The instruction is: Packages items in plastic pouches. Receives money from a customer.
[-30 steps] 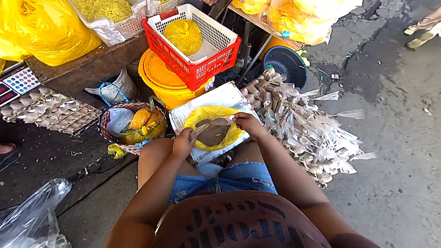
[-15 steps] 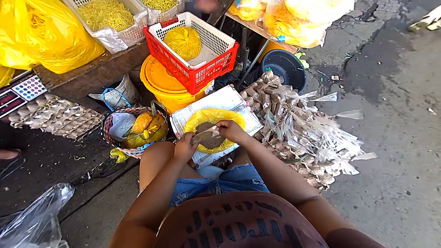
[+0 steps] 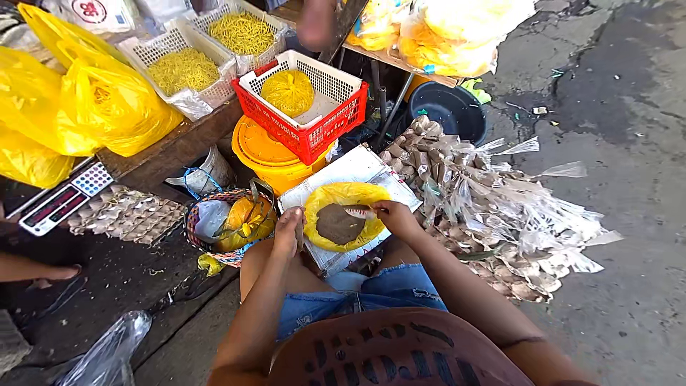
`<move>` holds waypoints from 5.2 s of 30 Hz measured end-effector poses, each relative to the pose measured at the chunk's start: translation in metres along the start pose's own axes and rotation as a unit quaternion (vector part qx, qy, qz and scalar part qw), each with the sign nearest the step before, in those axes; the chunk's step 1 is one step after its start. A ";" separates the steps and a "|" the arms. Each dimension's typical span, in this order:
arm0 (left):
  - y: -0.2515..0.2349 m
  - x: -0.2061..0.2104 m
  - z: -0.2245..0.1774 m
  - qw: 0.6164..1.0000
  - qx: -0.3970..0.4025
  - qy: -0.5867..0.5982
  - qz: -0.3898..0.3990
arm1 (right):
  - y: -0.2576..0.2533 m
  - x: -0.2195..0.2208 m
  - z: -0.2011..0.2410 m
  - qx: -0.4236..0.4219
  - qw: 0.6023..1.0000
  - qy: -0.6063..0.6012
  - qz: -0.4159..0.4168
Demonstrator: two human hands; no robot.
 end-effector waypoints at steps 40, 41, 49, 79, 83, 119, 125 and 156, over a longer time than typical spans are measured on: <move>-0.017 0.037 -0.089 0.982 0.084 -0.163 -0.037 | 0.040 0.020 0.034 -0.110 0.957 -0.148 0.223; -0.018 0.035 -0.080 0.985 0.056 -0.160 -0.044 | 0.039 0.013 0.033 -0.104 0.965 -0.109 0.216; -0.001 0.018 -0.011 0.966 -0.012 -0.249 -0.068 | 0.037 -0.028 0.047 -0.024 0.968 0.183 0.170; 0.039 0.038 0.032 0.751 0.149 -0.633 0.112 | 0.030 -0.042 0.019 0.085 0.950 0.205 0.218; 0.040 0.044 0.026 0.788 0.157 -0.589 0.087 | 0.035 -0.043 0.009 0.078 0.967 0.116 0.214; -0.033 0.059 -0.031 0.848 0.055 -0.457 0.261 | 0.065 -0.021 -0.013 0.062 0.966 0.151 0.201; -0.037 0.072 -0.086 0.851 0.081 -0.424 0.299 | 0.060 0.005 -0.043 -0.006 0.978 -0.020 0.206; -0.016 0.071 -0.172 0.868 0.048 -0.395 0.297 | 0.044 0.056 0.002 -0.107 0.908 -0.366 0.171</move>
Point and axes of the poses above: each hand's wrist, its own y-axis away from the middle knuckle, its own x-axis out of the palm, z = x × y, the point moved 1 cm from there along -y, towards the middle knuckle, and after that the axes turned 9 degrees about -y, right-handed, at the moved point
